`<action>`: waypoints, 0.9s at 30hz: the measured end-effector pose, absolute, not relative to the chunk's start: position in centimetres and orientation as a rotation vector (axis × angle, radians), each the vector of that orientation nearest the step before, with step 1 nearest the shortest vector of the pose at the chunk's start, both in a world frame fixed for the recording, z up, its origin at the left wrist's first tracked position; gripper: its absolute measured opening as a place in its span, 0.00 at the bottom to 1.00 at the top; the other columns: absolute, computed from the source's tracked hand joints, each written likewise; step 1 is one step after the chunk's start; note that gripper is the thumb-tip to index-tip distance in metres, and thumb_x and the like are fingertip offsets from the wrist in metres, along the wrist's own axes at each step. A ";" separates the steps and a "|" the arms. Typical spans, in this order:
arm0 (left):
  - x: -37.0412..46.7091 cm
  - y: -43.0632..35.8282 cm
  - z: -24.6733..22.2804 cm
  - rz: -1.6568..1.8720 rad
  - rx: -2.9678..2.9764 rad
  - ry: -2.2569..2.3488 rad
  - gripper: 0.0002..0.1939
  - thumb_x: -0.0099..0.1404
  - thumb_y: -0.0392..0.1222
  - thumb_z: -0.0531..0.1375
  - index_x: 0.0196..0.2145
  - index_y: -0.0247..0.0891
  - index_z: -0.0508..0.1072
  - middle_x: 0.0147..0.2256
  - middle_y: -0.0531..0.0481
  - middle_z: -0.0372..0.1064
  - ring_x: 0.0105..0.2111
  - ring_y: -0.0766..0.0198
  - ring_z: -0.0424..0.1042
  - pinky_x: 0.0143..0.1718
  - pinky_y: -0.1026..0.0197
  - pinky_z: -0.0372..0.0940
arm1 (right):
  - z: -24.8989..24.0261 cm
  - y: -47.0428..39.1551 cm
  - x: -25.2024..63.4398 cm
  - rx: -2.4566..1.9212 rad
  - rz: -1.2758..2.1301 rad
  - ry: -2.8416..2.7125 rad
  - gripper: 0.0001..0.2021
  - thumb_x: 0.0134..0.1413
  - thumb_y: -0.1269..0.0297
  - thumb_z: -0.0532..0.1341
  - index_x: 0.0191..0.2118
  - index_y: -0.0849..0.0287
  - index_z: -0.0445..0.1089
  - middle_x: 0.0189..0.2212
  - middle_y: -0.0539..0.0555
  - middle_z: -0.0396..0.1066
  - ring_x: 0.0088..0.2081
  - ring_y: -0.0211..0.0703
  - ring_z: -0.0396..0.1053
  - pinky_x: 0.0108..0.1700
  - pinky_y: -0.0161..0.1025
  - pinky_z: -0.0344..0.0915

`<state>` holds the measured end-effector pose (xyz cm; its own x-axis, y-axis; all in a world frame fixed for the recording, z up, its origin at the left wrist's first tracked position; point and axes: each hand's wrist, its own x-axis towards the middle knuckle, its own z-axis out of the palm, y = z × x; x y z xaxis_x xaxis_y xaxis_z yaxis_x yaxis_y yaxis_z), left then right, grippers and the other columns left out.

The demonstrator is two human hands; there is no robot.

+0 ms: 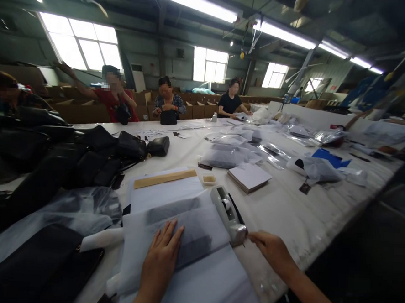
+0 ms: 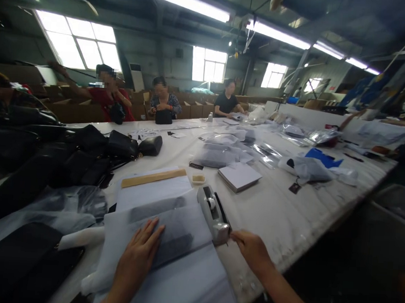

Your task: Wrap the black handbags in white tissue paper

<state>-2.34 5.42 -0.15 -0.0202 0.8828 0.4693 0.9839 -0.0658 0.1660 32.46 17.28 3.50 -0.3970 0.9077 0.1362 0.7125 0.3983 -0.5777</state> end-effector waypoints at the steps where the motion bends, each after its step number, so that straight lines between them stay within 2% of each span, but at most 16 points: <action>1: -2.3 5.4 0.3 -0.700 -2.053 -2.009 0.21 0.71 0.36 0.51 0.60 0.43 0.67 0.64 0.45 0.58 0.63 0.52 0.60 0.60 0.43 0.62 | 4.5 17.4 32.7 -1.314 0.484 -2.318 0.14 0.61 0.62 0.55 0.39 0.55 0.78 0.33 0.54 0.77 0.35 0.45 0.73 0.40 0.40 0.67; 3: -2.2 5.4 1.0 -0.742 -2.083 -2.056 0.22 0.71 0.37 0.51 0.61 0.42 0.66 0.64 0.45 0.59 0.63 0.51 0.59 0.61 0.43 0.61 | 6.8 18.0 32.4 -1.100 0.303 -2.497 0.14 0.63 0.66 0.53 0.46 0.54 0.76 0.37 0.55 0.77 0.39 0.43 0.73 0.43 0.38 0.67; 6: -2.4 5.4 2.0 -0.841 -2.100 -2.138 0.22 0.71 0.37 0.51 0.61 0.42 0.65 0.63 0.46 0.60 0.62 0.53 0.61 0.61 0.44 0.61 | 10.1 19.5 30.3 -0.760 0.127 -2.675 0.15 0.65 0.70 0.52 0.46 0.56 0.75 0.35 0.55 0.76 0.39 0.41 0.72 0.42 0.36 0.66; 11: -3.6 5.3 2.9 -1.059 -1.971 -2.409 0.26 0.71 0.32 0.46 0.63 0.47 0.62 0.65 0.51 0.57 0.60 0.58 0.65 0.57 0.51 0.67 | 13.4 21.3 23.2 -0.327 0.167 -2.820 0.11 0.66 0.65 0.55 0.42 0.57 0.75 0.33 0.54 0.75 0.35 0.39 0.70 0.40 0.35 0.64; 18: -6.2 5.9 2.5 -1.540 -1.701 -2.443 0.26 0.68 0.33 0.50 0.63 0.40 0.61 0.65 0.45 0.56 0.65 0.58 0.55 0.66 0.49 0.53 | 13.1 23.0 10.7 0.205 0.367 -3.002 0.13 0.63 0.57 0.58 0.32 0.56 0.75 0.26 0.51 0.73 0.31 0.38 0.70 0.32 0.34 0.58; 21: -6.5 6.1 2.2 -1.601 -1.621 -2.476 0.28 0.67 0.35 0.52 0.64 0.39 0.60 0.66 0.44 0.54 0.66 0.57 0.53 0.66 0.48 0.51 | 12.7 23.7 5.5 0.286 0.289 -3.167 0.13 0.61 0.56 0.59 0.30 0.56 0.75 0.27 0.51 0.75 0.31 0.39 0.70 0.30 0.34 0.56; 24: -6.1 5.9 1.7 -1.624 -1.582 -2.469 0.27 0.68 0.37 0.51 0.65 0.40 0.58 0.66 0.45 0.54 0.66 0.57 0.52 0.67 0.47 0.51 | 12.8 23.4 2.0 0.248 0.062 -3.388 0.13 0.58 0.54 0.61 0.32 0.56 0.77 0.28 0.53 0.77 0.30 0.43 0.72 0.28 0.35 0.55; 27: -6.3 5.6 -0.1 -1.564 -1.590 -2.444 0.27 0.70 0.40 0.49 0.66 0.43 0.56 0.66 0.47 0.55 0.65 0.55 0.55 0.65 0.45 0.54 | 12.7 22.4 0.1 0.192 -0.098 -3.558 0.17 0.55 0.47 0.60 0.33 0.55 0.78 0.26 0.54 0.77 0.29 0.47 0.73 0.26 0.36 0.57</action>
<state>-6.30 5.56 -0.05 -0.5272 0.7839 0.3279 0.6264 0.0978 0.7733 0.09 22.44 12.75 -0.9062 -0.0915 -0.4129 -0.1141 0.9930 0.0304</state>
